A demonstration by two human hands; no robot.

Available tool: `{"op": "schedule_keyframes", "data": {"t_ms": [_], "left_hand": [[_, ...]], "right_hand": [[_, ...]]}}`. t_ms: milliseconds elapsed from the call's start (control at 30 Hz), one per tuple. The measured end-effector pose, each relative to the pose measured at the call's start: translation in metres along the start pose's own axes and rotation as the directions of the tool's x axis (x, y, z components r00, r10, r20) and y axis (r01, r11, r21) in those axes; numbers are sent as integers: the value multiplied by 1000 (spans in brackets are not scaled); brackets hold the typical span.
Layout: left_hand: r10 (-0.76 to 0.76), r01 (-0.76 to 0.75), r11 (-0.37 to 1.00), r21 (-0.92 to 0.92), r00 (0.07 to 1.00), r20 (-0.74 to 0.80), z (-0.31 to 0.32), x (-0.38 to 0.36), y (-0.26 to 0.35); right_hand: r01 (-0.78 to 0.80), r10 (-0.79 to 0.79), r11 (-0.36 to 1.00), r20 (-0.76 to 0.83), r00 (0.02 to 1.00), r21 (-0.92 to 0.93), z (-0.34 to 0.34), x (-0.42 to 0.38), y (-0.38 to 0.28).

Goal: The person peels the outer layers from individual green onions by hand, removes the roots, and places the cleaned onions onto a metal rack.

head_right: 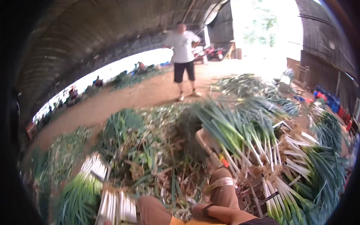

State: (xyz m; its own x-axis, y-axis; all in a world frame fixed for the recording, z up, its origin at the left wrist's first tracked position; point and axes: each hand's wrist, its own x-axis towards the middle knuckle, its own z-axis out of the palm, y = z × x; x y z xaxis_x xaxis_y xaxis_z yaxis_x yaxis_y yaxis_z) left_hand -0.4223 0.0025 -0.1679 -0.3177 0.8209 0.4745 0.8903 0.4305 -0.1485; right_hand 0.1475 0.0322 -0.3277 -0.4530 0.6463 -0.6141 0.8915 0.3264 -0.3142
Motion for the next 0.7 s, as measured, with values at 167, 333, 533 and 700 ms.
{"op": "schedule_keyframes", "data": {"t_ms": [167,333,533,700], "left_hand": [[6,187,608,-772,971,239,-113,-12,191],[553,112,-45,-993,831,69,-173,-104,329],[729,-479,130,-868,640,-244,-176,-107,321],[-36,342,544,-766,922,386,-109,-52,153]], "right_hand": [[213,-206,973,76,976,-95,18,-1,-12],[534,-601,795,-258,756,-287,0,-25,33],[-98,74,902,75,994,421,-38,-48,-23],[7,-20,980,62,998,199,-43,-61,-44]]}}
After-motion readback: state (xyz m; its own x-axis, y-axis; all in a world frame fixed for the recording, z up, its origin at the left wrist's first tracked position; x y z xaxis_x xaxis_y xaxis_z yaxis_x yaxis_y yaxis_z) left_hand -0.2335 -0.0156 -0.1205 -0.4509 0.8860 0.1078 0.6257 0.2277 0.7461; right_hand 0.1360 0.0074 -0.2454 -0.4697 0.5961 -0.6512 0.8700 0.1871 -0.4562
